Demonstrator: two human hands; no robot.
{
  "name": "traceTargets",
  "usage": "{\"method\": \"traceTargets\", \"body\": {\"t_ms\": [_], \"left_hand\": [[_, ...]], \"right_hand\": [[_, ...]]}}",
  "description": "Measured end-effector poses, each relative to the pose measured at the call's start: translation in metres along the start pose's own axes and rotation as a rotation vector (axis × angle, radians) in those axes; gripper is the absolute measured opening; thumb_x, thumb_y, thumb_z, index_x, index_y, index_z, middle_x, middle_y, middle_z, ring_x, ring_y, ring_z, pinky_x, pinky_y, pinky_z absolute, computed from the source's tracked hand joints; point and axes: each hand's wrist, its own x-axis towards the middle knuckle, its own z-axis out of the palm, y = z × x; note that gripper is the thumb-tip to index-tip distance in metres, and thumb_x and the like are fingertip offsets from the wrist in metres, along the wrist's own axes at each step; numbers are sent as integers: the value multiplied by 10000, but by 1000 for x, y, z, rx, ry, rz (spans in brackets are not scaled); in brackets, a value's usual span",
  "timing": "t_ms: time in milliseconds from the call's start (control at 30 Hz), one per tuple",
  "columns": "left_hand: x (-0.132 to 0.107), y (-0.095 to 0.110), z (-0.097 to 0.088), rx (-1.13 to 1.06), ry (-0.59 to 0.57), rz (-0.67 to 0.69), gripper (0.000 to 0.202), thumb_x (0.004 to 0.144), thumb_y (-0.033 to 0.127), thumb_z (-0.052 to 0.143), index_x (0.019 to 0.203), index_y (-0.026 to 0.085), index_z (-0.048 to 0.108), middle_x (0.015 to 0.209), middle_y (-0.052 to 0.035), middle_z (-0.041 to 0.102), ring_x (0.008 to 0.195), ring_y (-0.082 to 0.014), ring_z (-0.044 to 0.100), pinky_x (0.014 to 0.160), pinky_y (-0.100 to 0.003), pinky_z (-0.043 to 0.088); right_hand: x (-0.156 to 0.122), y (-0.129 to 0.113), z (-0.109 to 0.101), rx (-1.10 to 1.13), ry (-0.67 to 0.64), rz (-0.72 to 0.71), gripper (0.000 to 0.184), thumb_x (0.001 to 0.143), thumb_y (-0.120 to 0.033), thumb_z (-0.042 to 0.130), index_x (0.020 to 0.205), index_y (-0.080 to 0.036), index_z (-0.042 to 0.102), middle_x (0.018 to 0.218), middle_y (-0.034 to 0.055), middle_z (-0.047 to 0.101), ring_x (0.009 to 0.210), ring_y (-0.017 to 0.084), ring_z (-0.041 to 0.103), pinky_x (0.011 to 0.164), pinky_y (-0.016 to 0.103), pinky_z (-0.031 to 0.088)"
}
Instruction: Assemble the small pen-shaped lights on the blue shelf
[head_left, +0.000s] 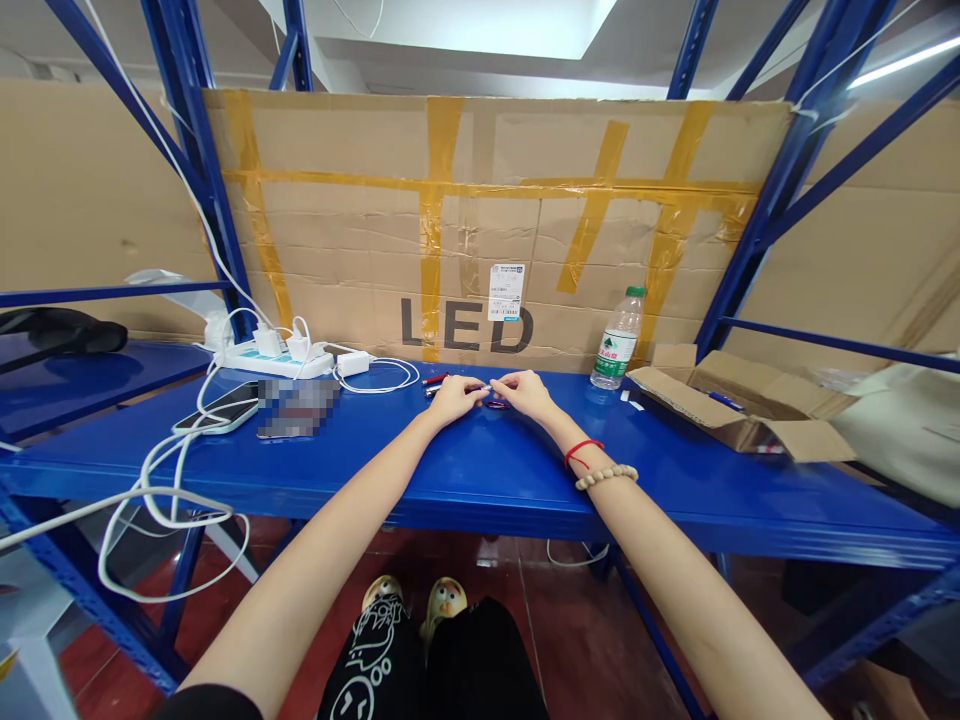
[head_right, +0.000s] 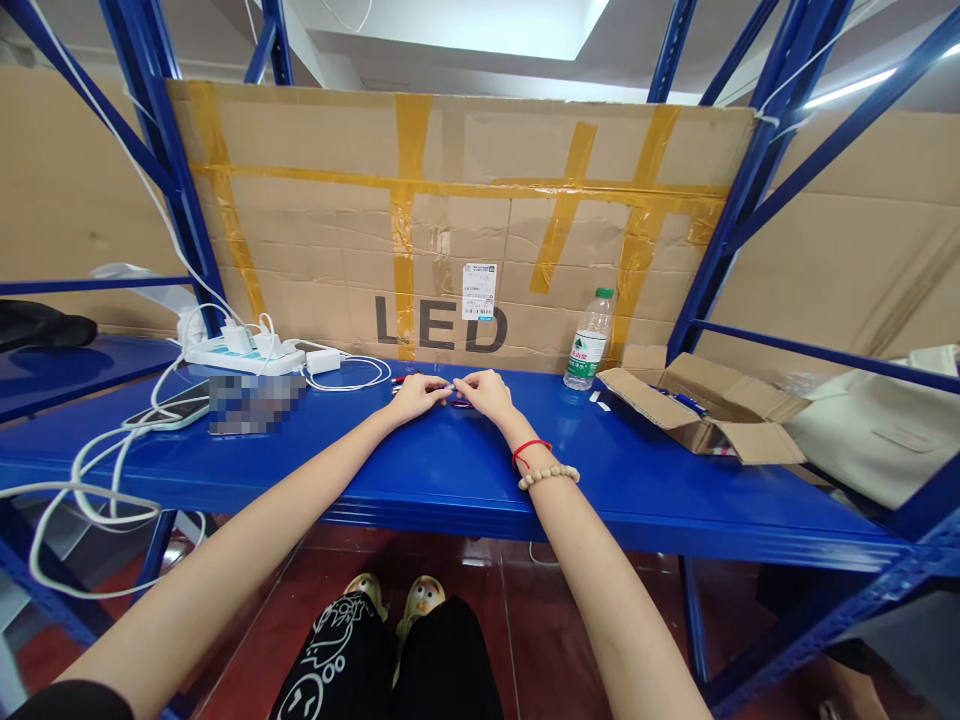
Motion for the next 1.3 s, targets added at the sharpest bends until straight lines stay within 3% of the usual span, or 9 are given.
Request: {"method": "traceTargets", "body": {"t_ms": [167,300,400,533,767,967,1167,1300], "left_hand": [[-2,5,-3,52,-14,11,261,785,285,488,701,148,694,597,-2,662,567,-112,567,610,-201,420],[-2,8,-4,24,-23,-74,343,820,341,443,710,140,697,595,-7,657,499,-101,536,564,-204,416],[-2,7,-5,68,25,-84,291,811,345,475,822,168,706,709,-18,680,633,-130,587,637,-217,443],[-3,1,-5,226,69,-99,211,720,253,611,910,221,698,899,-31,659,857,-172,591,777,-254,457],[0,-10,-2,164,46,-57,216,638,115,660,832,202,702,854,-25,625,827,-150,592,844,-280,474],[0,-9,-1,187,56,-21,329,636,16,516,838,189,711,867,-34,630,855,-145,588,871,-266,465],[-1,-5,2,212,10,-88,287,660,110,506,829,208,716,868,-30,638,836,-150,582,841,-263,464],[-2,2,-2,257,93,-161,252,743,189,474,860,213,696,886,-42,634,836,-168,572,825,-294,450]], "right_hand": [[4,7,3,59,1,-31,287,783,-365,514,685,-162,692,652,25,684,604,129,606,559,194,432],[4,7,3,85,8,-36,241,780,-332,523,726,-170,695,679,24,690,638,132,619,581,197,447],[2,5,1,49,3,-42,221,797,-319,507,799,-199,693,702,4,688,639,122,614,587,202,442],[-2,3,-1,-112,16,-67,188,798,-303,520,871,-251,686,816,-12,690,716,130,607,642,229,438],[-4,3,-3,-271,-34,-36,192,803,-284,528,912,-273,686,983,2,653,833,145,582,706,243,439],[-6,2,-6,-335,-81,27,196,788,-254,538,908,-274,691,963,10,660,869,165,584,730,259,445],[-5,4,-3,-309,-135,-3,248,789,-195,518,970,-262,675,972,9,665,866,157,594,756,263,452],[-3,6,0,-287,-119,-28,299,801,-169,486,1046,-242,642,1007,30,654,870,150,591,757,254,455]]}}
